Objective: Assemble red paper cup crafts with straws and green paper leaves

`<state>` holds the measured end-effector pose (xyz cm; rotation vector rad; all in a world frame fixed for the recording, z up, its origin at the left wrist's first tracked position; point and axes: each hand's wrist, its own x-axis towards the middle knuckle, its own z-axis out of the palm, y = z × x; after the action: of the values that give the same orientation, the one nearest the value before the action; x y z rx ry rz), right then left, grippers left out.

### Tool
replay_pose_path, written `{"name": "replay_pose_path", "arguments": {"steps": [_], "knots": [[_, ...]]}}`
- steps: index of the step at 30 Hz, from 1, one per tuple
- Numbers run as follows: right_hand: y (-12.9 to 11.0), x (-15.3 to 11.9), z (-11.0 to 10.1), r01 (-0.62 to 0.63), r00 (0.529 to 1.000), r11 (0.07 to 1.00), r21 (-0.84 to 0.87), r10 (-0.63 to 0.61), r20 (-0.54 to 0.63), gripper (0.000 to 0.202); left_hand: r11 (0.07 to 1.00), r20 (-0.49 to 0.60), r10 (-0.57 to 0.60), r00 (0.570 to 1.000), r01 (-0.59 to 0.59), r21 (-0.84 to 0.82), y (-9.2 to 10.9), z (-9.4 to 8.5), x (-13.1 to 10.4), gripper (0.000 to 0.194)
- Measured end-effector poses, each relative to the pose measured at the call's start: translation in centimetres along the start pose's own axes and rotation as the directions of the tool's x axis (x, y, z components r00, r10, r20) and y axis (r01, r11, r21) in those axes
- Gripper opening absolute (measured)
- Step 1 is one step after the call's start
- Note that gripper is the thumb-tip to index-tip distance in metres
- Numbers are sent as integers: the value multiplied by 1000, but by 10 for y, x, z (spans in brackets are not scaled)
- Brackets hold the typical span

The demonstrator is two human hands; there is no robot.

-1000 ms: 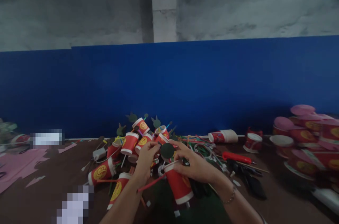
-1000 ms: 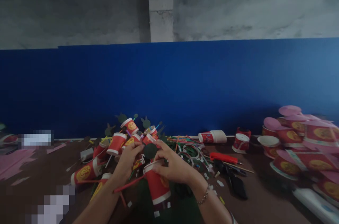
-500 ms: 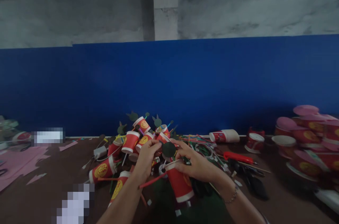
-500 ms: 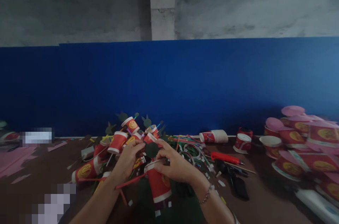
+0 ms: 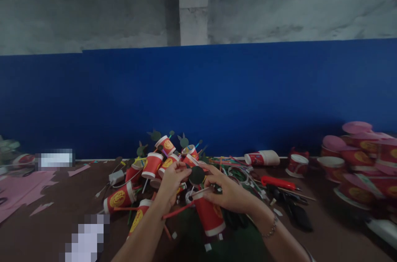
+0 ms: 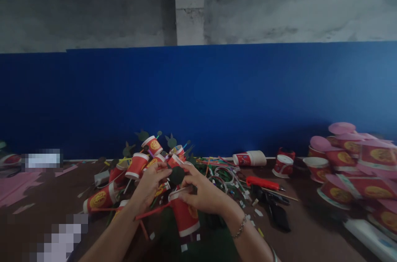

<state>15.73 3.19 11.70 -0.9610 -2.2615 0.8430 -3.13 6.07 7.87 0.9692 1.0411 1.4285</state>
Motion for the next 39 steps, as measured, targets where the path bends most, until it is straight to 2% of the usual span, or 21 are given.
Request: {"name": "replay_pose_path", "arguments": {"steps": [11, 19, 27, 33, 39], "knots": [[2, -2, 3, 24, 1000, 999, 23, -24, 8, 6, 998, -3, 60, 998, -60, 10, 0, 1, -1, 44], [8, 2, 9, 1, 1000, 1000, 21, 0, -30, 7, 999, 82, -28, 996, 26, 33, 3, -8, 7, 31], [18, 6, 20, 41, 997, 999, -34, -43, -60, 10, 1000, 94, -20, 995, 19, 11, -1, -11, 10, 29], [19, 9, 29, 71, 994, 997, -44, -74, -84, 22, 992, 104, 5, 995, -18, 121, 7, -15, 10, 28], [22, 14, 41, 85, 992, 995, -57, -90, -94, 16, 958, 44, 92, 995, -100, 270, 5, -23, 17, 35]]}}
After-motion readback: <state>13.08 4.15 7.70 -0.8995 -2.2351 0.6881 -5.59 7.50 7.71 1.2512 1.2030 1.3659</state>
